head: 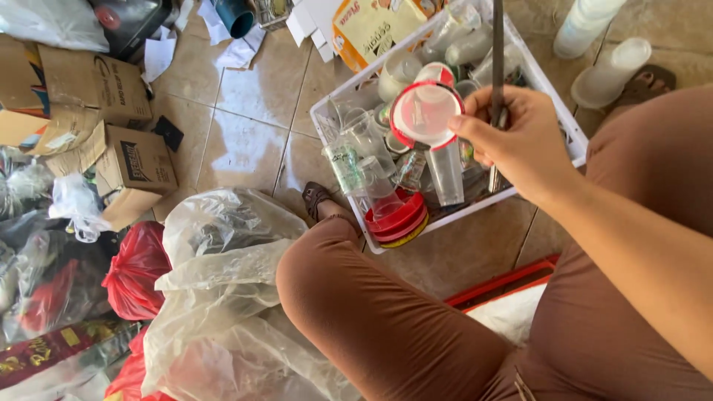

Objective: Cutting the rims off plastic cups using a knife.

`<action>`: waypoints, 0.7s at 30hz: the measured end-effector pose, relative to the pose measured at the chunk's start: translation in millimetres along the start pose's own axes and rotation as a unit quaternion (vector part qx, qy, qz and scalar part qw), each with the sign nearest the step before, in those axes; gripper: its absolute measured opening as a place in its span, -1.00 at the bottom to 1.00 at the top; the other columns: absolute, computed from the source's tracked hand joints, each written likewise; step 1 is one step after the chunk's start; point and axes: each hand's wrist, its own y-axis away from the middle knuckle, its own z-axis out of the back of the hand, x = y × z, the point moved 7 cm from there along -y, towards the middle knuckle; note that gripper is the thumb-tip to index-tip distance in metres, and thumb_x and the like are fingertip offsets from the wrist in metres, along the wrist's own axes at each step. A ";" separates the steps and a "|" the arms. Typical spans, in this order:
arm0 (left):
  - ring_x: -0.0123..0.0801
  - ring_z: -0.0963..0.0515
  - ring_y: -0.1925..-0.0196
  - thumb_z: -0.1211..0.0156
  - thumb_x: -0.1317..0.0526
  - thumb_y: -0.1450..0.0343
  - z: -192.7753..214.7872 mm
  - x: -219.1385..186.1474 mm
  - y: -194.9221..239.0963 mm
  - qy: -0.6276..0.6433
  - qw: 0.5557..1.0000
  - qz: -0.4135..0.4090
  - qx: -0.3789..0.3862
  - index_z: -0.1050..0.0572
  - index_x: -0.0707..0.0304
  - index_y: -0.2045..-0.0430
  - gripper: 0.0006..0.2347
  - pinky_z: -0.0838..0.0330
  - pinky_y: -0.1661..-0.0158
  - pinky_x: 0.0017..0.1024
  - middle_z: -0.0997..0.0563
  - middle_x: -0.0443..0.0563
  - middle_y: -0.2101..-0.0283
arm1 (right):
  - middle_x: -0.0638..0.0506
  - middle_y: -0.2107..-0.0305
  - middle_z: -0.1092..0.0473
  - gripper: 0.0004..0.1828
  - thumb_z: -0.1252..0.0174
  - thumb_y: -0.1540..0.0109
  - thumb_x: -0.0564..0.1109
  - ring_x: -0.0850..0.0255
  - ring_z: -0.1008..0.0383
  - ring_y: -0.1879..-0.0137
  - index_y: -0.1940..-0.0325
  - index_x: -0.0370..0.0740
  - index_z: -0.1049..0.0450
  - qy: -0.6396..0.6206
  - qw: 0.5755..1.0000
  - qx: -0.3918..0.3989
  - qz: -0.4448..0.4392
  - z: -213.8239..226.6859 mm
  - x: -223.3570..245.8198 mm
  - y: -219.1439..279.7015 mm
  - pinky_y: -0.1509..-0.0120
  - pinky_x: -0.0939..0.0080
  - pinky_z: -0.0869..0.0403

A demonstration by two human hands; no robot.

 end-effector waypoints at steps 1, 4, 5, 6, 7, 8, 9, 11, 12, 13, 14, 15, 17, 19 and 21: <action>-0.05 -0.57 -0.16 0.20 0.28 -0.51 -6.7 -1.2 -9.8 -0.001 1.000 -0.003 -0.001 -0.36 0.55 -0.05 -0.69 -0.46 -0.23 -0.26 -0.52 0.32 -0.13 | 0.10 0.58 -0.33 -0.91 -0.26 -0.26 -0.27 0.46 -0.19 0.61 0.23 -0.28 -0.46 -0.020 1.000 -0.004 -0.004 0.0 -0.6 1.3 0.56 0.50 -0.22; -0.05 -0.58 -0.16 0.21 0.29 -0.52 -27.0 -2.5 -31.7 -0.003 1.000 -0.010 -0.005 -0.36 0.56 -0.06 -0.69 -0.46 -0.23 -0.27 -0.52 0.33 -0.13 | 0.09 0.57 -0.37 -0.91 -0.27 -0.25 -0.26 0.46 -0.21 0.60 0.24 -0.28 -0.47 -0.031 0.999 -0.010 -0.003 1.3 -0.9 5.4 0.56 0.50 -0.23; -0.05 -0.58 -0.16 0.21 0.30 -0.52 -34.0 -2.3 -36.7 -0.003 1.000 -0.012 -0.011 -0.36 0.57 -0.06 -0.69 -0.46 -0.23 -0.27 -0.52 0.33 -0.13 | 0.09 0.58 -0.38 -0.91 -0.27 -0.24 -0.25 0.46 -0.23 0.60 0.25 -0.27 -0.47 -0.018 1.000 -0.005 0.004 1.6 1.4 3.8 0.56 0.50 -0.27; -0.05 -0.58 -0.16 0.21 0.30 -0.52 -39.9 -1.5 -39.8 -0.003 1.000 -0.015 -0.018 -0.36 0.57 -0.06 -0.69 -0.46 -0.22 -0.27 -0.53 0.33 -0.13 | 0.09 0.58 -0.38 -0.91 -0.27 -0.24 -0.25 0.46 -0.23 0.60 0.25 -0.27 -0.47 -0.016 1.000 -0.004 0.010 1.2 3.2 2.9 0.56 0.50 -0.27; -0.05 -0.58 -0.16 0.21 0.30 -0.52 -44.8 -1.0 -41.0 -0.004 1.000 -0.014 -0.024 -0.36 0.57 -0.06 -0.70 -0.46 -0.22 -0.28 -0.53 0.33 -0.13 | 0.09 0.57 -0.37 -0.91 -0.28 -0.23 -0.26 0.45 -0.21 0.59 0.26 -0.28 -0.47 -0.040 0.999 -0.013 -0.013 1.8 -0.2 4.5 0.55 0.50 -0.22; -0.05 -0.58 -0.16 0.21 0.31 -0.53 -49.5 -0.1 -42.2 -0.005 0.999 -0.014 -0.029 -0.36 0.57 -0.06 -0.70 -0.47 -0.22 -0.28 -0.53 0.34 -0.13 | 0.09 0.55 -0.36 -0.90 -0.28 -0.22 -0.27 0.45 -0.19 0.58 0.27 -0.28 -0.47 -0.063 0.997 -0.022 -0.036 2.0 -4.0 6.2 0.54 0.49 -0.18; -0.05 -0.59 -0.16 0.22 0.31 -0.53 -53.6 1.3 -42.2 -0.007 0.999 -0.014 -0.036 -0.36 0.58 -0.06 -0.70 -0.47 -0.22 -0.28 -0.53 0.34 -0.13 | 0.09 0.55 -0.36 -0.90 -0.28 -0.22 -0.27 0.45 -0.19 0.58 0.27 -0.28 -0.47 -0.061 0.997 -0.019 -0.032 2.9 -5.1 6.5 0.54 0.49 -0.18; -0.05 -0.59 -0.16 0.22 0.32 -0.53 -60.8 4.0 -43.4 -0.012 0.999 -0.014 -0.050 -0.36 0.58 -0.07 -0.70 -0.47 -0.22 -0.29 -0.53 0.34 -0.13 | 0.06 0.53 -0.35 -0.90 -0.26 -0.22 -0.30 0.43 -0.17 0.57 0.27 -0.31 -0.45 -0.101 0.994 -0.011 -0.038 2.7 -7.8 6.0 0.53 0.48 -0.17; -0.05 -0.59 -0.16 0.22 0.32 -0.53 -66.8 5.4 -43.5 -0.014 0.998 -0.014 -0.059 -0.36 0.59 -0.07 -0.70 -0.47 -0.22 -0.29 -0.53 0.34 -0.13 | 0.06 0.53 -0.35 -0.90 -0.26 -0.22 -0.30 0.43 -0.17 0.57 0.27 -0.31 -0.45 -0.097 0.995 -0.006 -0.034 4.2 -8.2 4.5 0.53 0.48 -0.17; -0.05 -0.59 -0.15 0.23 0.33 -0.54 -71.7 7.4 -42.7 -0.016 0.998 -0.012 -0.066 -0.36 0.59 -0.07 -0.70 -0.47 -0.21 -0.29 -0.53 0.34 -0.13 | 0.07 0.56 -0.33 -0.91 -0.26 -0.22 -0.30 0.43 -0.17 0.58 0.28 -0.30 -0.45 -0.100 0.994 -0.007 -0.043 5.7 -12.1 4.8 0.52 0.47 -0.18; -0.05 -0.59 -0.15 0.23 0.33 -0.54 -75.8 10.1 -41.9 -0.019 0.997 -0.011 -0.073 -0.36 0.59 -0.07 -0.70 -0.47 -0.21 -0.30 -0.53 0.35 -0.13 | 0.09 0.59 -0.31 -0.91 -0.26 -0.21 -0.30 0.43 -0.16 0.58 0.28 -0.29 -0.45 -0.103 0.993 -0.007 -0.052 6.7 -16.7 5.0 0.52 0.46 -0.19; -0.05 -0.60 -0.15 0.23 0.33 -0.54 -78.7 21.7 -44.3 -0.022 0.997 -0.008 -0.080 -0.36 0.60 -0.07 -0.70 -0.47 -0.21 -0.30 -0.53 0.35 -0.14 | 0.09 0.59 -0.31 -0.91 -0.26 -0.21 -0.30 0.43 -0.16 0.58 0.28 -0.29 -0.45 -0.100 0.994 -0.003 -0.052 7.3 -18.1 4.8 0.52 0.46 -0.19; -0.05 -0.60 -0.15 0.23 0.34 -0.54 -113.4 15.5 -42.2 -0.030 0.995 0.001 -0.094 -0.36 0.60 -0.08 -0.70 -0.47 -0.21 -0.31 -0.53 0.35 -0.14 | 0.08 0.60 -0.29 -0.90 -0.24 -0.21 -0.34 0.41 -0.16 0.59 0.28 -0.32 -0.43 -0.113 0.992 0.000 -0.056 8.2 -21.3 2.8 0.51 0.44 -0.15; 0.17 -0.23 -0.37 -0.02 0.29 -0.44 -182.6 27.3 -40.5 -0.006 0.996 0.037 0.082 -0.19 0.59 -0.20 -0.55 -0.18 -0.33 -0.12 -0.18 0.47 -0.33 | 0.07 0.57 -0.31 -0.89 -0.24 -0.20 -0.36 0.42 -0.16 0.59 0.28 -0.32 -0.43 -0.109 0.992 -0.005 -0.065 10.0 -27.2 3.0 0.51 0.45 -0.16; 0.35 0.15 -0.58 -0.29 0.25 -0.34 -239.4 43.6 -22.0 0.025 0.962 0.082 0.260 -0.03 0.57 -0.33 -0.29 0.12 -0.45 0.06 0.18 0.56 -0.52 | 0.07 0.55 -0.32 -0.89 -0.23 -0.19 -0.39 0.42 -0.16 0.59 0.27 -0.33 -0.43 -0.103 0.991 -0.014 -0.083 14.2 -32.9 6.5 0.51 0.46 -0.17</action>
